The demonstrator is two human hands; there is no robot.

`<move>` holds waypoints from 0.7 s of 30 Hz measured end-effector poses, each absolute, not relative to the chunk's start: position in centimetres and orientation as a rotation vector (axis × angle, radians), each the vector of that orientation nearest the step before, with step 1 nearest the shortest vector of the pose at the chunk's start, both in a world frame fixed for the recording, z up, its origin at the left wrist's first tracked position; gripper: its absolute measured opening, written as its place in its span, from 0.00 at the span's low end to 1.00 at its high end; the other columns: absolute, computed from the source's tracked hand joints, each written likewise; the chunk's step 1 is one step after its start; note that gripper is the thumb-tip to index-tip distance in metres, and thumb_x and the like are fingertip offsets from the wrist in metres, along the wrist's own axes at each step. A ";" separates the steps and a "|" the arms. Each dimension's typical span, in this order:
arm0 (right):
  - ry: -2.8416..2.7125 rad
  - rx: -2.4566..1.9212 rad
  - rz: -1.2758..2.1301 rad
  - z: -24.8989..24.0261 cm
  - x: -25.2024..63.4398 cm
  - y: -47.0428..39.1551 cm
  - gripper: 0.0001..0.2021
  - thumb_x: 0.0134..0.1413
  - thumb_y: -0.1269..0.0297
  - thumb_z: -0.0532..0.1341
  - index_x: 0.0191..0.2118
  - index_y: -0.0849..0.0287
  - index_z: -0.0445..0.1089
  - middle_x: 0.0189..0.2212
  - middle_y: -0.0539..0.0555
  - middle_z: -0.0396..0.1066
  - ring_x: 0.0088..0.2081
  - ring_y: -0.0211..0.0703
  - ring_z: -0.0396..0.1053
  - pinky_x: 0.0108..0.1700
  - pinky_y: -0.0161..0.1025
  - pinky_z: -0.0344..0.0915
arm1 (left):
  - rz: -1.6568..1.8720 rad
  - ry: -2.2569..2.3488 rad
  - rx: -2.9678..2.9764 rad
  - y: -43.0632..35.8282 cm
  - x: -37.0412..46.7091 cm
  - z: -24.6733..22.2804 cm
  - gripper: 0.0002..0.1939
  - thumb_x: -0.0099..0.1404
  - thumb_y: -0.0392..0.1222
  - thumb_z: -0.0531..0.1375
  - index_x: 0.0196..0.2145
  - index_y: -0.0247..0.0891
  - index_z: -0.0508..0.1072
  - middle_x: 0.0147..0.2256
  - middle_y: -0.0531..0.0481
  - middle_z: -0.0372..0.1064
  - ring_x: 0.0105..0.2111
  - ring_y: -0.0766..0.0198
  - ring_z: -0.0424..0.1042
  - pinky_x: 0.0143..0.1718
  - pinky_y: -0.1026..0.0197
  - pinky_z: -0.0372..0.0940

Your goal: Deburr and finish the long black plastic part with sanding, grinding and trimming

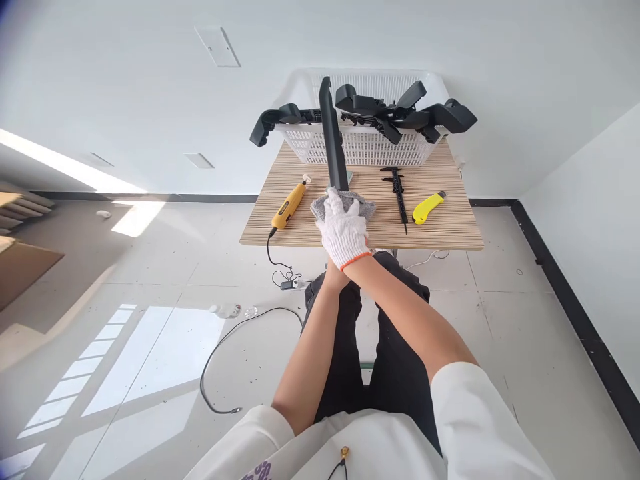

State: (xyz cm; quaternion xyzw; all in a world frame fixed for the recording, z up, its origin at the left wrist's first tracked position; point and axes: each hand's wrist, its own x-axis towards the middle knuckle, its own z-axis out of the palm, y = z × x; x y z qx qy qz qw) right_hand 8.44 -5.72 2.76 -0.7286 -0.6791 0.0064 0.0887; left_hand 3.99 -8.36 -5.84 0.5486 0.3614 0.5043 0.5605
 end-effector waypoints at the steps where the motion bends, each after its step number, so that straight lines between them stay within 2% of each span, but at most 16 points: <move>1: -2.106 -2.119 -0.012 3.0 8.8 -5.0 0.33 0.71 0.48 0.47 0.76 0.50 0.48 0.76 0.60 0.41 0.67 0.77 0.56 0.44 0.59 0.74 | 1.204 0.819 1.334 -8.4 4.0 -5.6 0.21 0.56 0.47 0.70 0.47 0.43 0.76 0.52 0.43 0.76 0.57 0.44 0.72 0.60 0.37 0.67; 3: -2.177 -2.044 -0.074 3.5 9.6 -3.7 0.32 0.71 0.52 0.50 0.76 0.51 0.50 0.77 0.54 0.36 0.71 0.76 0.48 0.50 0.61 0.73 | 1.204 0.777 1.370 -8.4 4.1 -5.3 0.22 0.57 0.44 0.70 0.48 0.41 0.75 0.51 0.42 0.76 0.55 0.45 0.74 0.57 0.39 0.70; 6: -2.151 -2.008 -0.111 4.3 10.3 -1.8 0.33 0.70 0.55 0.51 0.76 0.54 0.48 0.78 0.54 0.35 0.72 0.75 0.47 0.58 0.65 0.67 | 1.156 0.846 1.279 -8.5 4.2 -5.4 0.31 0.52 0.41 0.73 0.53 0.40 0.70 0.46 0.42 0.77 0.48 0.48 0.77 0.48 0.44 0.76; 10: -2.127 -2.007 -0.133 5.1 10.3 0.5 0.34 0.70 0.57 0.53 0.76 0.57 0.48 0.78 0.57 0.34 0.72 0.75 0.47 0.61 0.67 0.64 | 1.124 0.908 1.139 -8.5 4.5 -5.9 0.38 0.48 0.43 0.76 0.54 0.42 0.65 0.46 0.44 0.75 0.43 0.50 0.79 0.36 0.50 0.80; 13: -2.107 -2.018 -0.188 5.6 10.2 2.4 0.34 0.70 0.58 0.53 0.76 0.59 0.47 0.78 0.58 0.33 0.72 0.74 0.46 0.61 0.65 0.63 | 1.127 0.887 1.065 -8.5 4.7 -6.0 0.41 0.46 0.45 0.77 0.54 0.42 0.63 0.47 0.45 0.74 0.44 0.50 0.78 0.33 0.52 0.80; 16: -2.083 -2.004 -0.248 6.0 10.1 4.2 0.34 0.69 0.60 0.54 0.76 0.60 0.48 0.78 0.59 0.31 0.72 0.74 0.45 0.61 0.63 0.63 | 1.136 0.865 1.043 -8.7 4.8 -6.0 0.39 0.47 0.46 0.77 0.52 0.43 0.63 0.45 0.47 0.74 0.42 0.53 0.79 0.31 0.54 0.80; 19: -2.071 -1.986 -0.256 6.5 10.2 6.1 0.34 0.67 0.61 0.54 0.75 0.61 0.50 0.78 0.57 0.30 0.72 0.75 0.46 0.60 0.61 0.65 | 1.143 0.872 1.048 -8.7 4.8 -6.2 0.34 0.50 0.48 0.76 0.49 0.43 0.64 0.41 0.50 0.74 0.33 0.59 0.77 0.29 0.55 0.78; 21: -2.033 -1.986 -0.256 6.9 10.3 7.1 0.33 0.67 0.61 0.53 0.75 0.59 0.51 0.78 0.56 0.31 0.71 0.73 0.48 0.59 0.60 0.66 | 1.134 0.866 1.068 -8.6 4.7 -6.4 0.33 0.50 0.48 0.76 0.47 0.44 0.64 0.39 0.50 0.73 0.32 0.59 0.77 0.29 0.54 0.78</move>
